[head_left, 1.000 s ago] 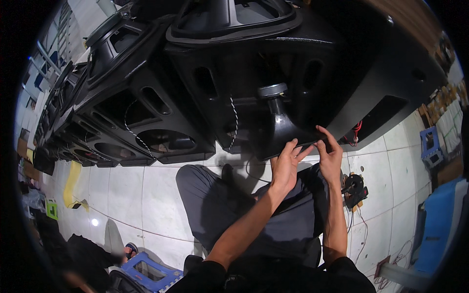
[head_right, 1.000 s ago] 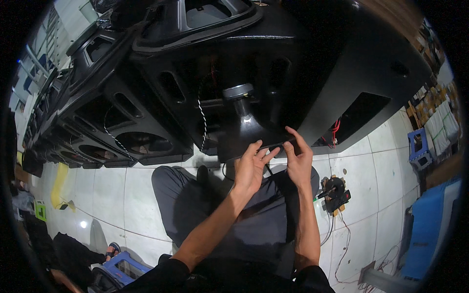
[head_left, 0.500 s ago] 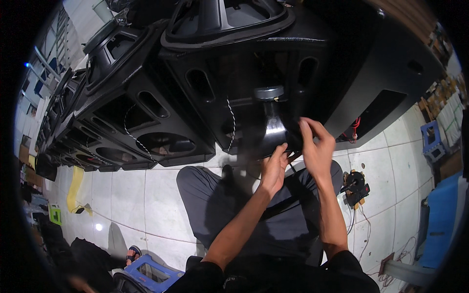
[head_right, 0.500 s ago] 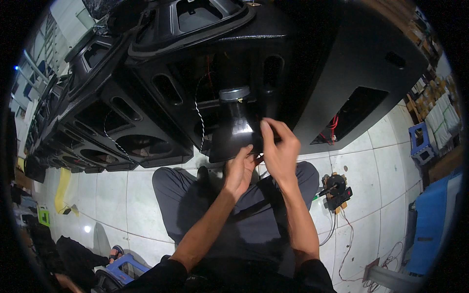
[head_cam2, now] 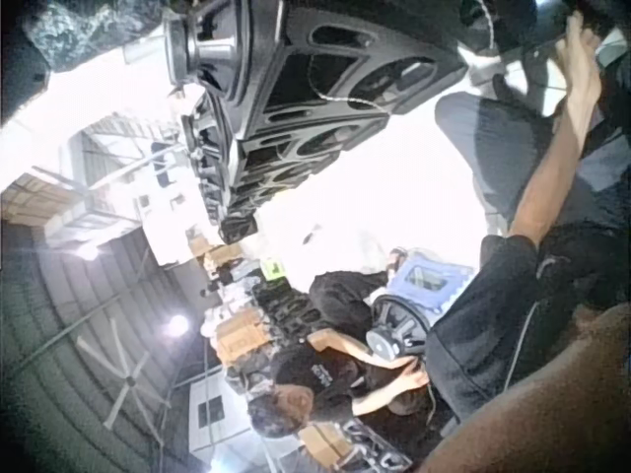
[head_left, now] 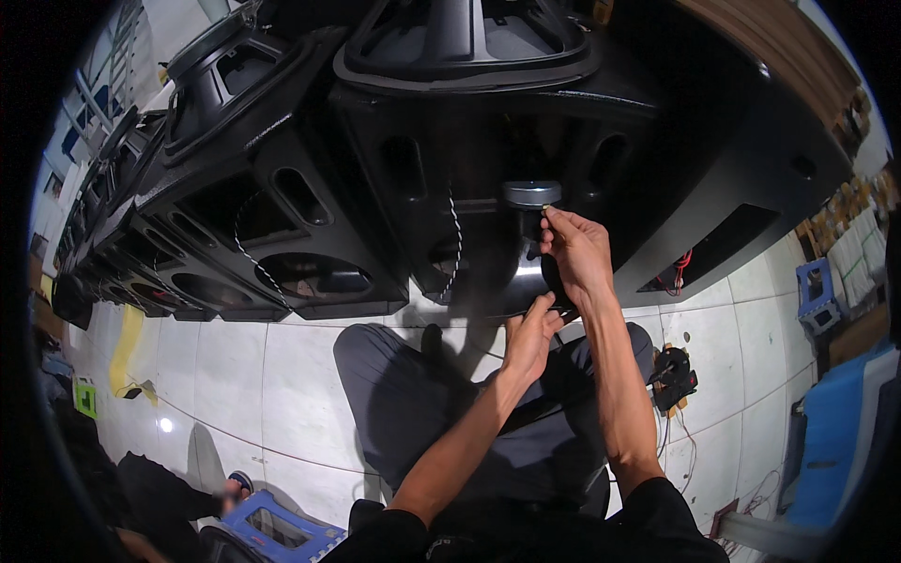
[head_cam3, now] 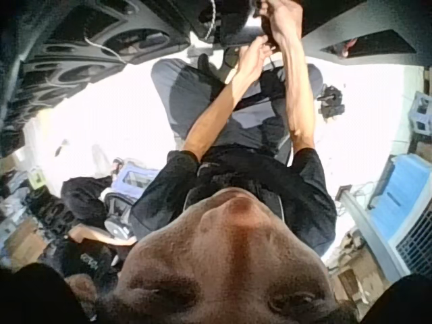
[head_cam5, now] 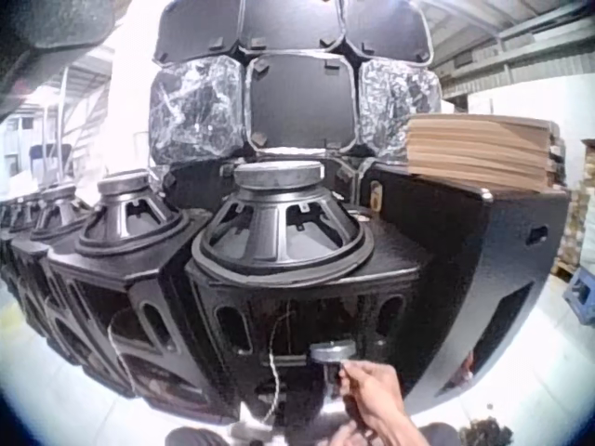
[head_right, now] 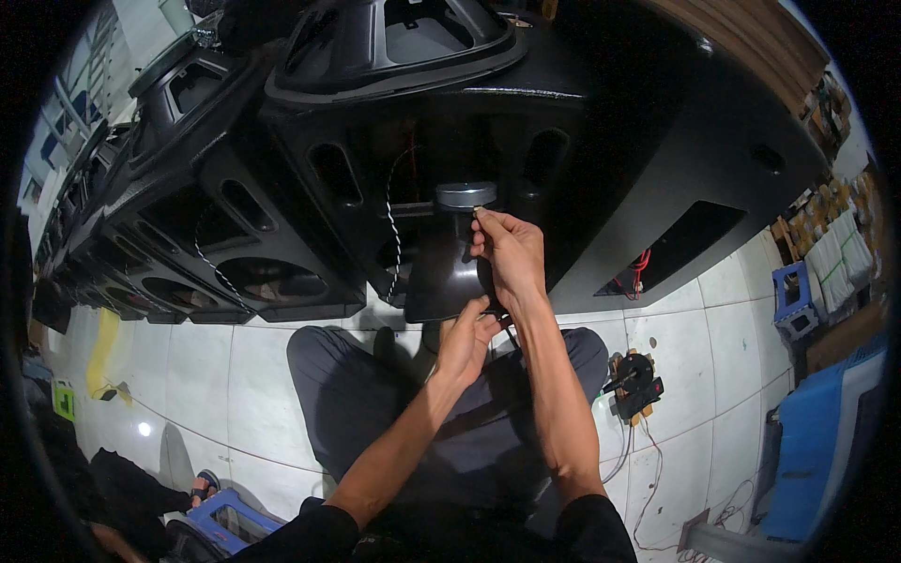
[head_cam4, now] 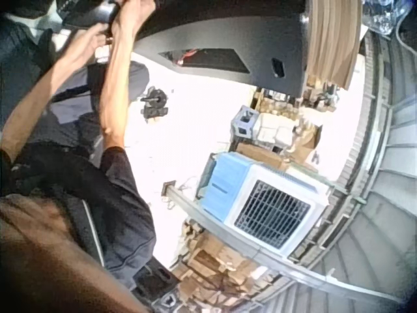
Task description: The person sits on the floor and uses a soldering iron and solder to connect wires to a speaker component. They strip the wire ends, apply solder to the connections, and secure the speaker part into the enclosure.
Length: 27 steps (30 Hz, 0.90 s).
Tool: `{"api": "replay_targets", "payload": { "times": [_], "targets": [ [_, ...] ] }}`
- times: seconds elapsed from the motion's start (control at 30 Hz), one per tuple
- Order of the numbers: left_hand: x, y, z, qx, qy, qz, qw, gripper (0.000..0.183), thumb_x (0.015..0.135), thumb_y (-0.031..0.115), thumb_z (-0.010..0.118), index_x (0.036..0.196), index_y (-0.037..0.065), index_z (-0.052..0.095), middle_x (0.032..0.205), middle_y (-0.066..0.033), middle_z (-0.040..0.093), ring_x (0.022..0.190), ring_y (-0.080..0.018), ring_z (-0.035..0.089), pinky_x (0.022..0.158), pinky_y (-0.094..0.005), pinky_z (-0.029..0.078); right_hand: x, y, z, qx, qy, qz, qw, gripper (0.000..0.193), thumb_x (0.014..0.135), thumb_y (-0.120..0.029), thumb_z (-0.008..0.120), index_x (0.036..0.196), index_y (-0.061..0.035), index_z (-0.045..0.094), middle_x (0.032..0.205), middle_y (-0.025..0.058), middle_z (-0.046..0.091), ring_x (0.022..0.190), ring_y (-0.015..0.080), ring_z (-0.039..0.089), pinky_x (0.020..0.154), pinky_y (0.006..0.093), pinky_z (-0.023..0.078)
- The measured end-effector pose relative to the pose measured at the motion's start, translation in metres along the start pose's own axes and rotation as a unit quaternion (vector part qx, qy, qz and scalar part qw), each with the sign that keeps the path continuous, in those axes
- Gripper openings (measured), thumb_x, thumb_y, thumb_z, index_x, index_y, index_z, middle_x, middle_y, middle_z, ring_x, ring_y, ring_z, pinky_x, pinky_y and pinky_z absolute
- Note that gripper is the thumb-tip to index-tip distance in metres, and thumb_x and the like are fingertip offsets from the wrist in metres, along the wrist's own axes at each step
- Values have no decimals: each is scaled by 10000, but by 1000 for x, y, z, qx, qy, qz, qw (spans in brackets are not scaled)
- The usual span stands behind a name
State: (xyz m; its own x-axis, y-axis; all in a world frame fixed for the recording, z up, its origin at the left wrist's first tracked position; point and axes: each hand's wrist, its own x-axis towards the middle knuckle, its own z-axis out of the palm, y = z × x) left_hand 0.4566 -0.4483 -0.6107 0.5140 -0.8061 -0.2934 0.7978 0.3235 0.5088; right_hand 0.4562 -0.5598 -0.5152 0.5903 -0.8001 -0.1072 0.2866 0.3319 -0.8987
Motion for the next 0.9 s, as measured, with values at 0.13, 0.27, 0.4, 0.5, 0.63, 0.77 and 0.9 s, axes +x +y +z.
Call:
{"api": "replay_targets", "payload": {
  "times": [0.13, 0.27, 0.4, 0.5, 0.63, 0.77, 0.9],
  "targets": [
    [0, -5, 6, -20, 16, 6, 1000, 104, 961, 83, 643, 1045, 126, 600, 942, 40, 567, 774, -87, 554, 755, -294, 535, 1, 3, -3, -21, -19, -16, 999, 135, 981, -79, 647, 917, 35, 681, 795, 42, 638, 651, 101, 548, 636, 246, 477],
    [5, -9, -6, -24, 13, -2, 1000, 104, 979, 59, 595, 1080, 85, 599, 1027, -5, 596, 892, -152, 616, 829, -350, 557, 0, 11, 3, -24, 7, -52, 998, 137, 989, -59, 621, 887, 25, 657, 768, 34, 607, 647, 101, 529, 631, 243, 456],
    [5, -13, -8, 8, 56, 7, 998, 155, 1009, 65, 552, 1155, 49, 600, 1128, -38, 628, 1006, -199, 655, 900, -378, 561, 0, 21, 7, -42, 37, -99, 993, 132, 991, -62, 621, 895, 24, 648, 755, 34, 601, 648, 99, 522, 617, 239, 435],
    [-5, -5, 9, -11, 46, 24, 999, 194, 1030, 78, 523, 1208, 41, 591, 1167, -40, 634, 1035, -202, 649, 914, -377, 549, 0, 23, 11, -76, 66, -106, 989, 133, 992, -68, 622, 898, 23, 646, 745, 31, 598, 645, 98, 520, 613, 237, 429],
    [5, -9, -11, -23, 7, 6, 1000, 217, 1015, 99, 559, 1226, 54, 581, 1155, -43, 630, 1013, -178, 639, 878, -371, 532, -2, 19, 15, -58, 54, -73, 994, 141, 996, -83, 621, 907, 24, 648, 760, 31, 608, 653, 98, 524, 623, 236, 435],
    [-8, 6, 9, -26, -13, -11, 1000, 215, 966, 83, 642, 1172, 86, 582, 1069, -11, 615, 968, -136, 620, 821, -350, 523, -15, 11, -7, -21, 23, -35, 999, 217, 1039, -148, 572, 1059, 50, 660, 928, 55, 655, 755, 103, 556, 693, 247, 476],
    [-6, 8, -12, -5, -24, 12, 1000, 150, 947, 73, 662, 1081, 78, 596, 1058, -4, 608, 990, -127, 599, 882, -352, 520, -57, 16, -15, -192, 106, -121, 968, 292, 1050, -213, 567, 1136, 46, 672, 960, 66, 684, 794, 93, 588, 703, 252, 486]
  ]
}}
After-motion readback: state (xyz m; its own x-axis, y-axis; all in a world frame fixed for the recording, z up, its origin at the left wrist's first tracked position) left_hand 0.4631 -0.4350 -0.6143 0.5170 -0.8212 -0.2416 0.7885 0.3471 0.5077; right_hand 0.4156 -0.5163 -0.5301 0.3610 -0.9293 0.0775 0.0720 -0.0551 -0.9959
